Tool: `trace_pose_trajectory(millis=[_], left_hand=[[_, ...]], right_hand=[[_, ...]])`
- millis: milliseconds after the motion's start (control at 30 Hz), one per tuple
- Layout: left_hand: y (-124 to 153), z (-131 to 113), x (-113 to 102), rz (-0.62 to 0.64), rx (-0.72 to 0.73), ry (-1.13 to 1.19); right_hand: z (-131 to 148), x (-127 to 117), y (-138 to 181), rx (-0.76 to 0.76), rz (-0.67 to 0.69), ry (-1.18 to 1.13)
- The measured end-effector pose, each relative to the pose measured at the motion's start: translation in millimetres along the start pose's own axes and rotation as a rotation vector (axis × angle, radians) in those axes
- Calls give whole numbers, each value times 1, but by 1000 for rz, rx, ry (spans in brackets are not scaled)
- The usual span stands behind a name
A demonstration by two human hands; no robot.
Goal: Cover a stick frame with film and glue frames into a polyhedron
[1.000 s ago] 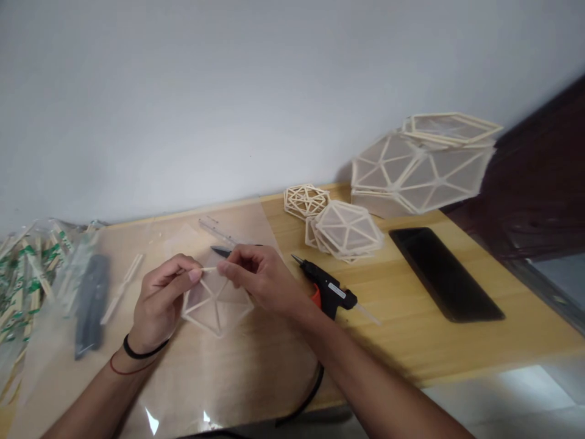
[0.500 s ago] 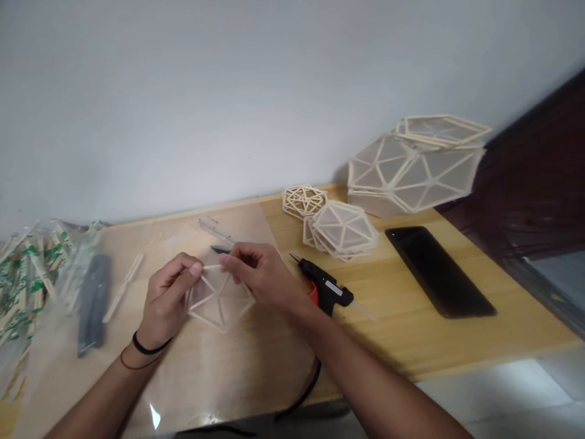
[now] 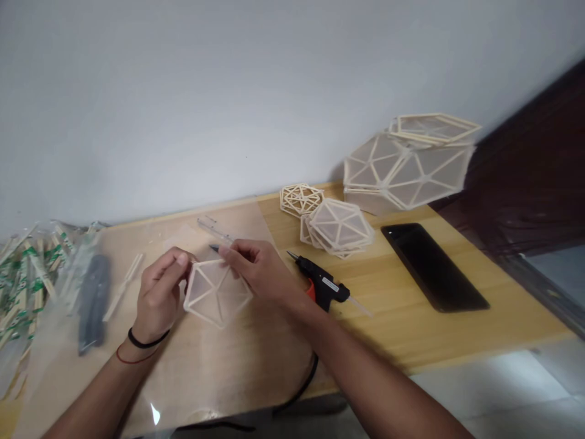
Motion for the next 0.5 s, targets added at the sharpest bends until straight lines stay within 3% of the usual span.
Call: trace_pose_trajectory(millis=[233,367,500], left_hand=[[-18,-5,-34,-185,51,174],[-18,-10,-34,-142,101,230],[-13,-12,-25,-18,133,224]], right_hand=[[1,-3,-1,13,-24,-9],[-1,-3,-3,13,17,-57],[-3,-2,-4,24,41,-102]])
Point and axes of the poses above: each hand's wrist, its own y-axis away from the middle knuckle, its own x-axis out of the palm, z = x × y, the point moved 4 cm from there along -y, towards the middle knuckle, and after that the axes turned 13 degrees about -x, right-handed, at the moved point
